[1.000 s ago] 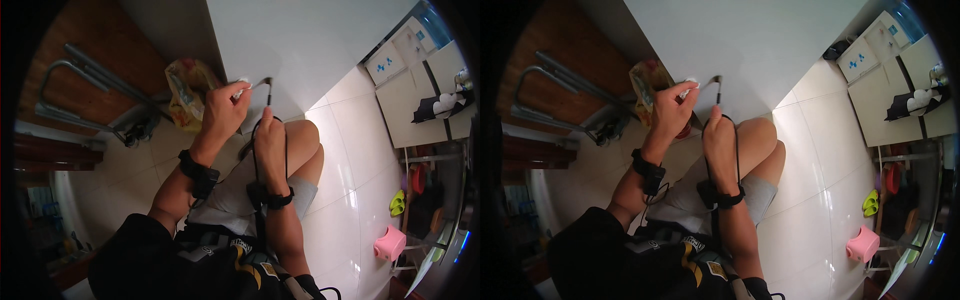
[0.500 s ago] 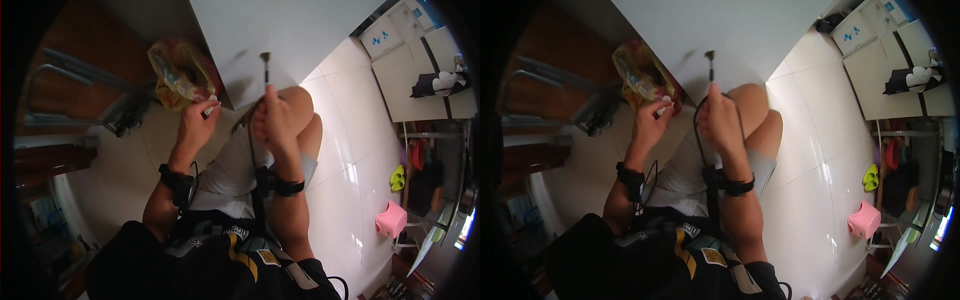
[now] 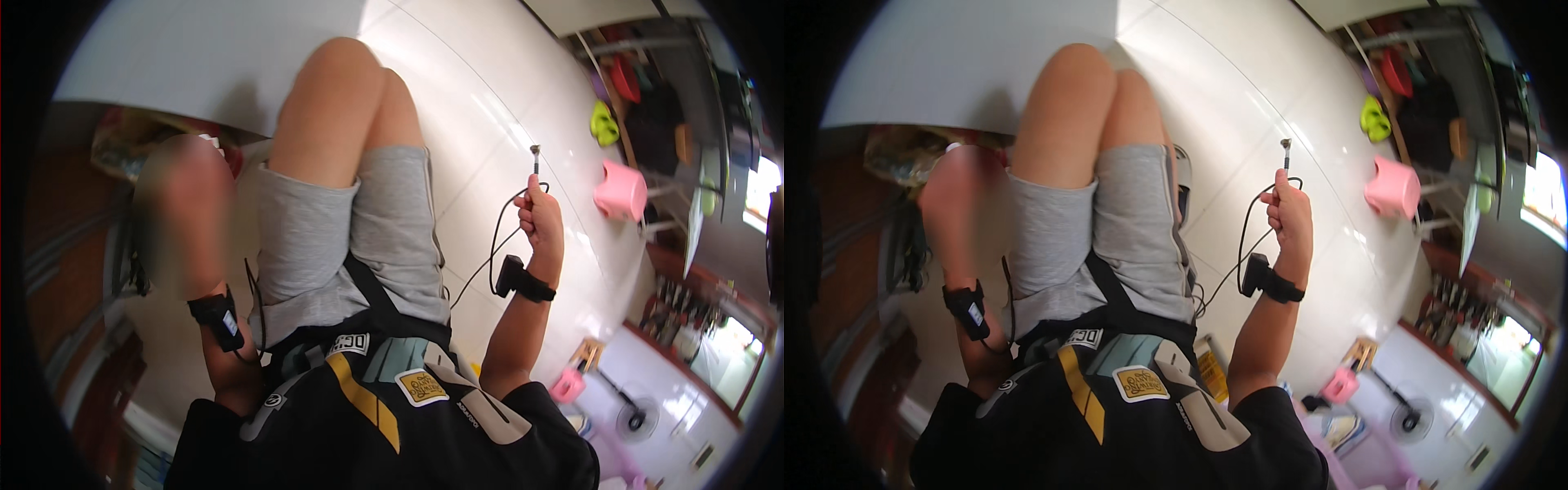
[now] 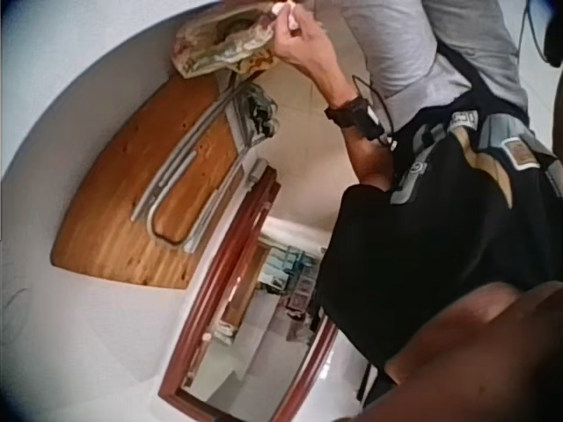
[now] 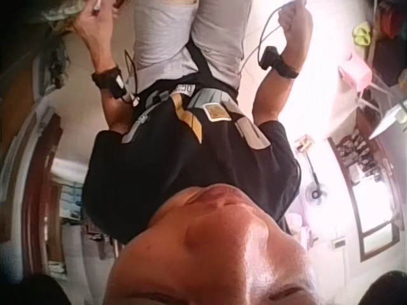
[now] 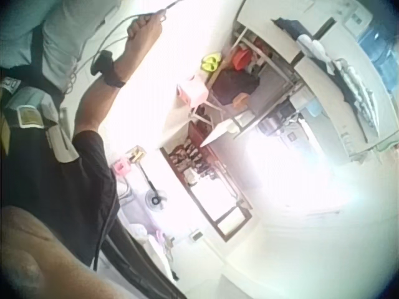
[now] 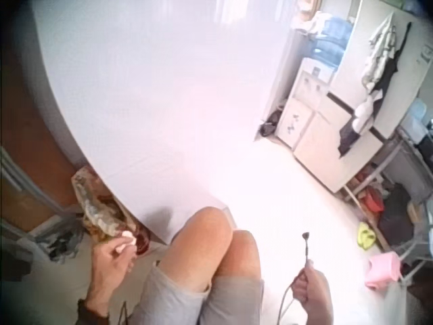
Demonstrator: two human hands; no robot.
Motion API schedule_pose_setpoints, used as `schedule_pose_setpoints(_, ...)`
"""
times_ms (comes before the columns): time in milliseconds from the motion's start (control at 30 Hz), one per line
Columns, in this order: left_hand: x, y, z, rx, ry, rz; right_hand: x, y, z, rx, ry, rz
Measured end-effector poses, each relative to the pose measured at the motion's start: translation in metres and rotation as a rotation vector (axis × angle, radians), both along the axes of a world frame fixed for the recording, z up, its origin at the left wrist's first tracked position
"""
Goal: Fixing or cleaning a cabinet handle or latch using a small tool.
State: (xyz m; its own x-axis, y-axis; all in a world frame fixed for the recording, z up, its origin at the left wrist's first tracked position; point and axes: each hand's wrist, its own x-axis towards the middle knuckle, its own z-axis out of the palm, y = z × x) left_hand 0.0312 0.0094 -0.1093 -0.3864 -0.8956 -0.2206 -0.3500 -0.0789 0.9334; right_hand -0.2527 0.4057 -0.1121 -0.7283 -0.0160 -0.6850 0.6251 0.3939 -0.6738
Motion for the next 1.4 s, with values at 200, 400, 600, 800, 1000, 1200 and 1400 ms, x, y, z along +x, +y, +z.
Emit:
schedule_pose_setpoints(200, -0.019, -0.005, -0.004, -0.061, 0.022, -0.026, 0.025, 0.083, -0.043, 0.063, -0.258, -0.08)
schedule_pose_setpoints(400, -0.029, -0.009, 0.003, -0.115, 0.03, -0.057, 0.043, 0.143, -0.088, 0.169, -0.624, -0.121)
schedule_pose_setpoints(600, -0.021, -0.012, 0.002, -0.132, 0.022, 0.014, 0.101, 0.227, -0.145, -0.092, -0.673, -1.0)
schedule_pose_setpoints(800, -0.007, -0.021, -0.013, -0.107, 0.038, 0.051, 0.146, 0.239, -0.132, 0.002, -0.49, -1.443)
schedule_pose_setpoints(1000, -0.003, -0.027, -0.005, -0.099, 0.061, 0.064, 0.136, 0.285, -0.147, 0.313, -1.211, -0.371)
schedule_pose_setpoints(1200, -0.014, -0.028, -0.008, -0.102, 0.101, 0.055, 0.122, 0.307, -0.129, 0.861, -1.145, 0.42)
schedule_pose_setpoints(1400, -0.013, -0.029, -0.019, -0.108, 0.082, 0.038, 0.089, 0.332, -0.158, 1.096, 0.0, -0.069)
